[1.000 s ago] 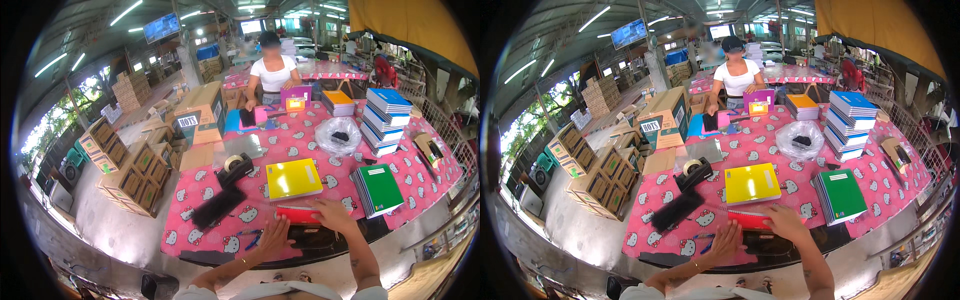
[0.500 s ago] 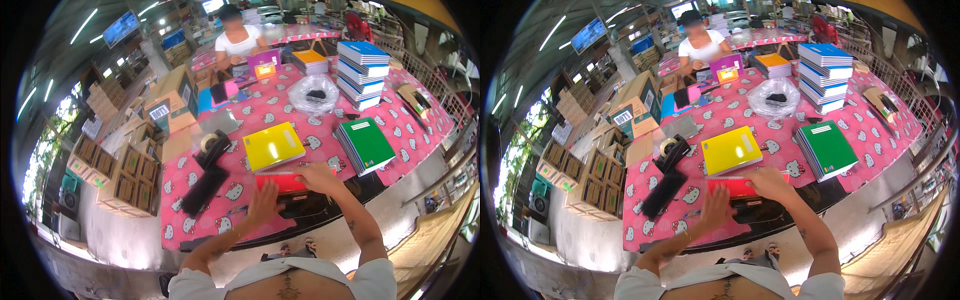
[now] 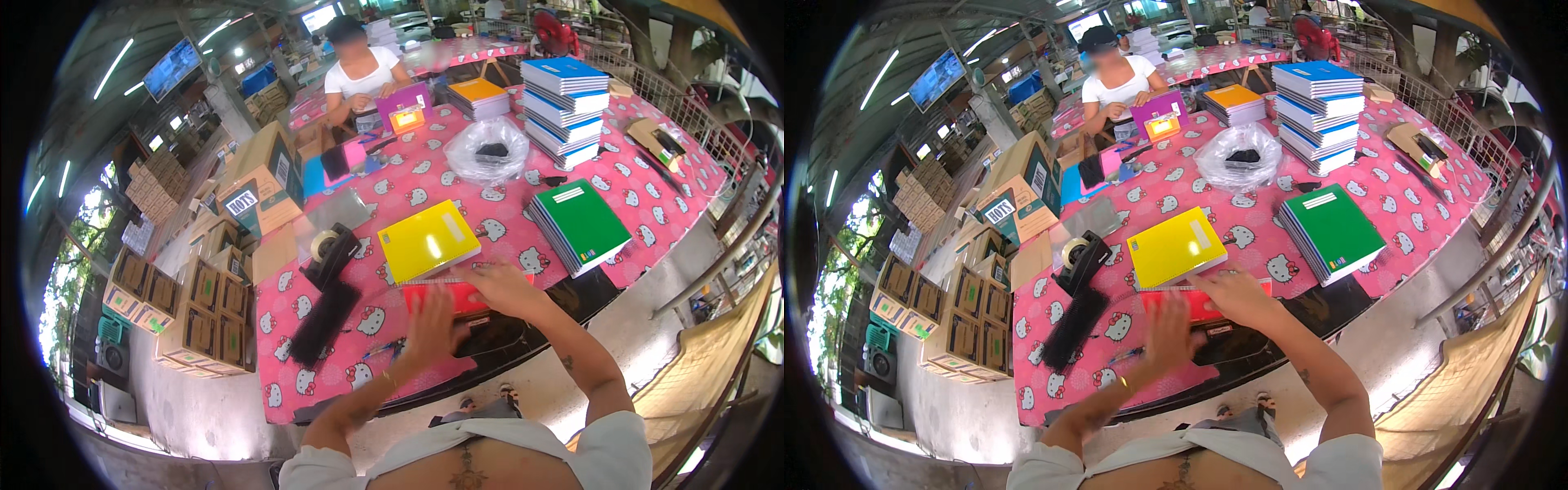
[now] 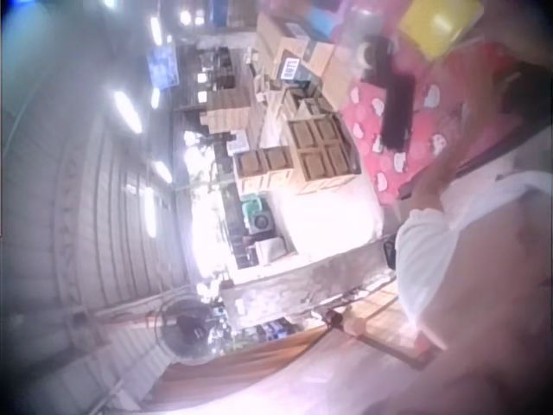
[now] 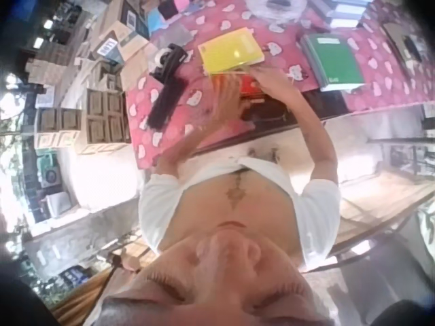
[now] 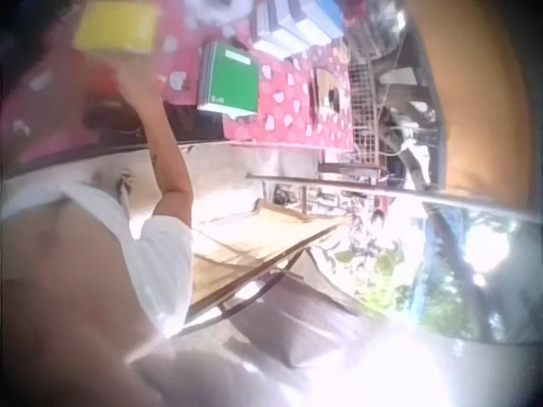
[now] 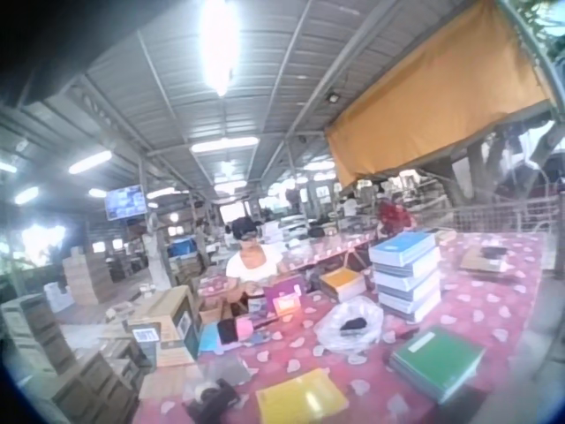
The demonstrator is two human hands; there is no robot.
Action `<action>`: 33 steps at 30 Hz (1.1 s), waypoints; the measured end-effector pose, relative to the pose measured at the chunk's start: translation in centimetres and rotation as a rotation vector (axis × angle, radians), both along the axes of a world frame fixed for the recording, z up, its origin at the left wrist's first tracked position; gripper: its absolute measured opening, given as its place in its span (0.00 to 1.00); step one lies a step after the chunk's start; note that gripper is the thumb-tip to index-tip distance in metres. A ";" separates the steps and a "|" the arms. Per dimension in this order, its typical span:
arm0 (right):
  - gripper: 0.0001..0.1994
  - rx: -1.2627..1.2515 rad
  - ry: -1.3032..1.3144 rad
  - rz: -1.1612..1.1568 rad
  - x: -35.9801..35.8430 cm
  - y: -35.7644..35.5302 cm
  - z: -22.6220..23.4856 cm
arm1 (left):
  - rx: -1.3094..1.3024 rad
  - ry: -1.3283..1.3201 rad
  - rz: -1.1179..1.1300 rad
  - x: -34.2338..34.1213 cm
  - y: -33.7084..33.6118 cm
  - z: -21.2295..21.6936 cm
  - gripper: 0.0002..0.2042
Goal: The person sorts various colored spiral notebooks by hand at a workstation, picking them up one by one and placing them onto different stacks based on their cover color.
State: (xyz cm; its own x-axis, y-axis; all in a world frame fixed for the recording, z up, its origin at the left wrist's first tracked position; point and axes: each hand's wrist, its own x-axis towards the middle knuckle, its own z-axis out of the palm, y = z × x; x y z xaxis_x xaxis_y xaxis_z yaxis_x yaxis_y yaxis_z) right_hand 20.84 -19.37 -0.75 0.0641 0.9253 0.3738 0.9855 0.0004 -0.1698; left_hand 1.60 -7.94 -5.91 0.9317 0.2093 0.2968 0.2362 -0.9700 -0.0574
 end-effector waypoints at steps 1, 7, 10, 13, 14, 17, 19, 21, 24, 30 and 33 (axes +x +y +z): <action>0.34 0.012 -0.002 -0.002 -0.1 -0.8 1.1 | 0.012 -0.002 -0.002 -1.2 -1.3 -0.4 0.40; 0.39 0.216 1.198 0.075 3.8 -6.5 -2.4 | -0.179 -0.092 -0.054 0.2 2.6 5.3 0.28; 0.27 0.007 1.299 0.152 4.2 -5.5 -4.8 | -0.205 0.053 -0.116 0.9 2.8 6.0 0.23; 0.19 -0.027 1.378 0.162 4.2 -5.0 -4.6 | -0.097 -0.055 -0.036 1.9 1.4 5.7 0.27; 0.18 -0.058 1.367 0.084 3.8 -5.0 -3.7 | -0.041 -0.130 0.000 2.0 -0.1 4.1 0.29; 0.18 -0.043 1.344 0.042 3.6 -5.1 -4.7 | -0.030 -0.094 0.040 -0.2 -2.2 -1.5 0.34; 0.19 0.010 1.327 0.083 4.4 -4.7 -4.8 | -0.070 0.007 0.043 0.8 -1.2 -1.2 0.36; 0.19 -0.036 1.356 0.145 4.6 -4.7 -5.0 | 0.087 -0.184 0.186 4.4 2.6 4.1 0.38; 0.19 -0.032 1.381 0.103 5.4 -4.5 -5.6 | 0.098 -0.112 0.106 3.7 0.2 0.2 0.38; 0.18 -0.002 1.341 0.116 4.7 -4.6 -5.3 | 0.362 -0.227 0.255 5.8 1.8 3.5 0.43; 0.18 0.002 1.360 0.135 4.1 -4.6 -4.7 | 0.219 0.060 -0.031 4.5 -1.1 0.3 0.43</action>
